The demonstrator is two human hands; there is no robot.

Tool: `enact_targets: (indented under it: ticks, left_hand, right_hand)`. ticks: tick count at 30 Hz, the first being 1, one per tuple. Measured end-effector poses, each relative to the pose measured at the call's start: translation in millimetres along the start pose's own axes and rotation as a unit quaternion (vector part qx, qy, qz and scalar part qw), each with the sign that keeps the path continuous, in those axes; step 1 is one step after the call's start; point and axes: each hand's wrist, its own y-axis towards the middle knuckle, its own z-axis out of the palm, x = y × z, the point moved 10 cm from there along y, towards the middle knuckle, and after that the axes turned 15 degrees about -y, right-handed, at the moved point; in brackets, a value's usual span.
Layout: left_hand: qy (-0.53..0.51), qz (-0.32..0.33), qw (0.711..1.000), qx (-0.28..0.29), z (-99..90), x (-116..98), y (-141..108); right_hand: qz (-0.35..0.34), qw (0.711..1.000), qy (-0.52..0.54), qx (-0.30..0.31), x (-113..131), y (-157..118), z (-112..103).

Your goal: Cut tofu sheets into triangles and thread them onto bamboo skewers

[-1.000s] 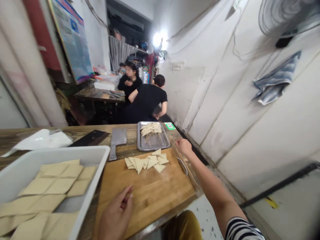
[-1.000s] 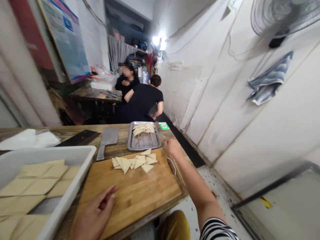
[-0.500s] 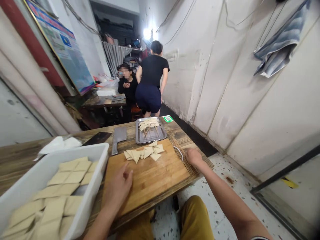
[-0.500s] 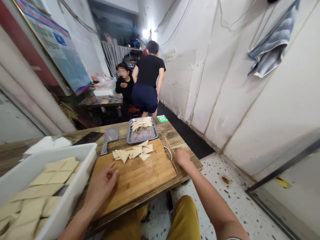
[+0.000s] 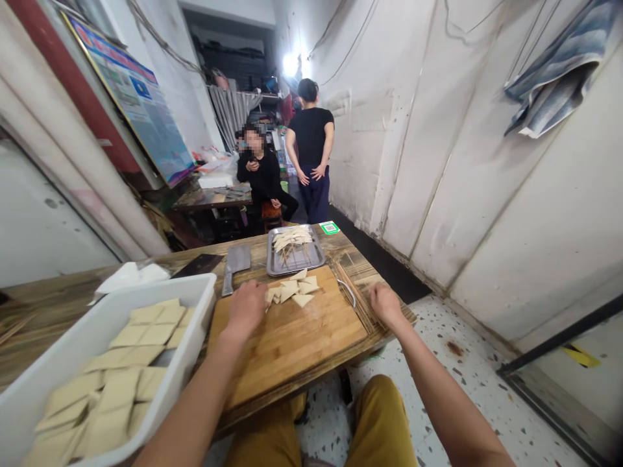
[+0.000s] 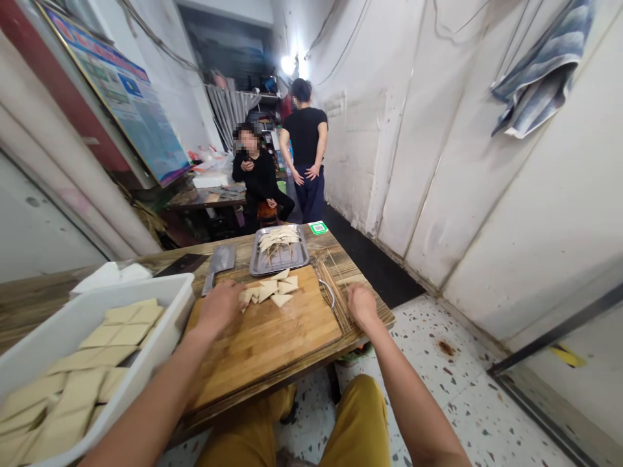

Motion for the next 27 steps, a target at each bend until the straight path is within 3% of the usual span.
enact_targets:
  ticks: [4,8,10,12,13,15,17,21,27]
  left_hand:
    - [-0.061,-0.010,0.997,-0.042,-0.2,9,-13]
    - [-0.253,-0.076,0.961,-0.083,3.1,35,-31]
    - [-0.390,-0.154,0.900,-0.122,7.4,53,-47]
    - [-0.561,-0.232,0.782,-0.143,22.5,63,-66]
    - [-0.642,-0.261,0.707,-0.141,32.9,62,-74]
    - [-0.760,-0.294,0.568,-0.115,50.1,52,-86]
    - [-0.814,-0.311,0.484,-0.081,58.2,42,-93]
    - [-0.848,-0.342,0.403,-0.037,63.0,34,-98]
    - [-0.853,-0.355,0.380,-0.038,65.7,37,-98]
  right_hand:
    - [-0.012,0.981,0.178,-0.077,3,-25,-19]
    - [-0.056,0.939,0.331,-0.075,39,-72,-18]
    - [-0.082,0.916,0.389,-0.052,66,-103,-12]
    - [-0.128,0.829,0.540,0.067,104,-136,6]
    - [-0.138,0.808,0.561,0.116,120,-152,15]
    - [-0.151,0.804,0.556,0.145,139,-178,24]
    - [-0.165,0.818,0.529,0.152,150,-194,29]
    - [-0.208,0.842,0.488,0.099,155,-206,24]
    - [-0.219,0.871,0.438,0.032,152,-208,14]
